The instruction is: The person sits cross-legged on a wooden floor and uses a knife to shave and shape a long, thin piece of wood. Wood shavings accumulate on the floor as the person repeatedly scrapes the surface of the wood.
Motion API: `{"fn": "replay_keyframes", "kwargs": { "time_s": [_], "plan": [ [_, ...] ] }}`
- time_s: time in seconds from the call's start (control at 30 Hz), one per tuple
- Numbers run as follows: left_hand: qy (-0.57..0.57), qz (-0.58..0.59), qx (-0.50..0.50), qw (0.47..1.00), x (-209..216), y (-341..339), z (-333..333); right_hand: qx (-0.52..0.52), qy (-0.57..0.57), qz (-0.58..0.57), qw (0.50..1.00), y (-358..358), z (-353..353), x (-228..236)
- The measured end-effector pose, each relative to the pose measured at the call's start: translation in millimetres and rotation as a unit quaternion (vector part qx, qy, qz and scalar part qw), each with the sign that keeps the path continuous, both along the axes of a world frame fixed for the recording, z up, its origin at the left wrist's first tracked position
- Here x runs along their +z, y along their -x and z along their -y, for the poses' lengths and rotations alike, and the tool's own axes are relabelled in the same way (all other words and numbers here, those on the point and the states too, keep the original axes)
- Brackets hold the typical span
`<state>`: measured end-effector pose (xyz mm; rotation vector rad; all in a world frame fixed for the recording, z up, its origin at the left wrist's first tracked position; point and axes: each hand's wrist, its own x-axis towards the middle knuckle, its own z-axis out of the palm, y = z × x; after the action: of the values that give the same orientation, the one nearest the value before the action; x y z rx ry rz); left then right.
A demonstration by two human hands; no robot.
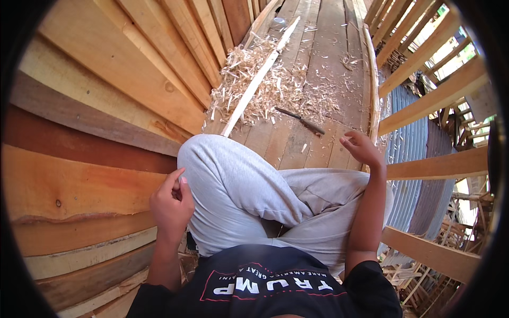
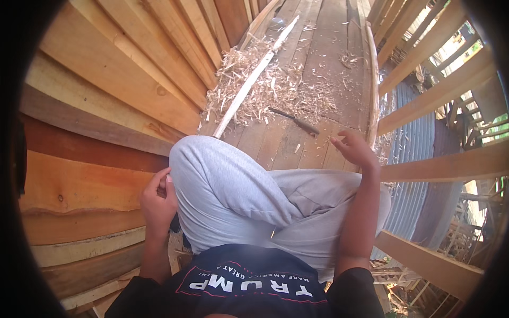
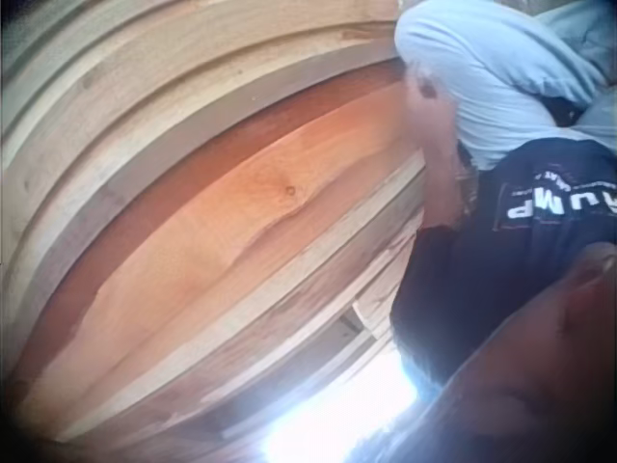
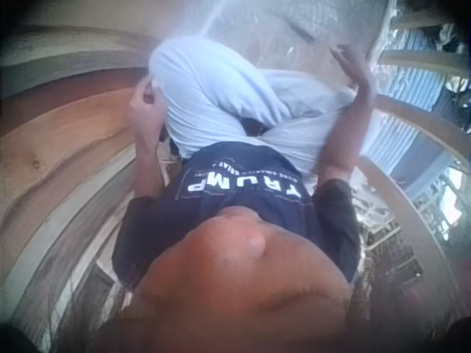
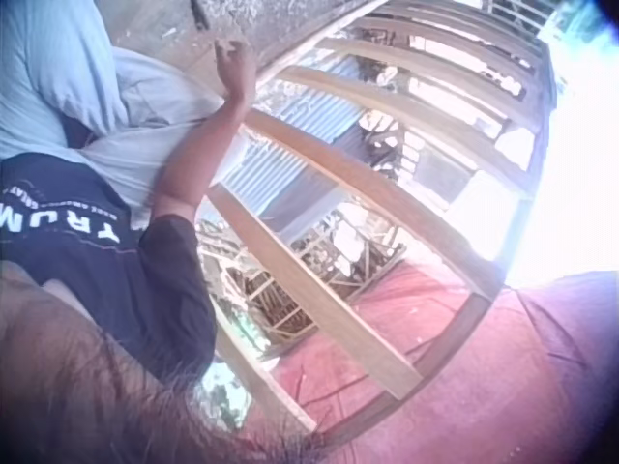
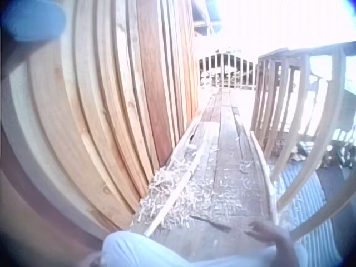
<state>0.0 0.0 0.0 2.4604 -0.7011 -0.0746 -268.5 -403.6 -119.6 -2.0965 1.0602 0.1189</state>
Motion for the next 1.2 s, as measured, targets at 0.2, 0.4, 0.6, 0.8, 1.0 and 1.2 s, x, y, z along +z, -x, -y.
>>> {"fn": "replay_keyframes", "kwargs": {
  "time_s": [0.2,0.4,0.6,0.8,1.0,1.2],
  "plan": [
    [0.082,-0.022,-0.157,0.984,-3,-63,180,0.028,0.038,-0.007,0.999,-6,10,-8],
    [-0.330,-0.072,-0.190,0.922,-181,-163,284,0.092,0.142,-0.084,0.982,-36,19,-43],
    [-0.461,-0.094,-0.118,0.874,-193,-147,260,0.060,0.240,-0.072,0.966,-70,3,-75],
    [-0.240,-0.009,-0.045,0.970,-126,-119,265,0.068,0.259,-0.106,0.958,-68,21,-135],
    [-0.115,0.068,-0.111,0.985,-89,-110,261,-0.015,0.162,-0.072,0.984,-72,16,-124],
    [0.014,-0.255,-0.161,0.953,-45,-86,247,-0.019,0.113,-0.062,0.992,-66,18,-86]
  ]
}}
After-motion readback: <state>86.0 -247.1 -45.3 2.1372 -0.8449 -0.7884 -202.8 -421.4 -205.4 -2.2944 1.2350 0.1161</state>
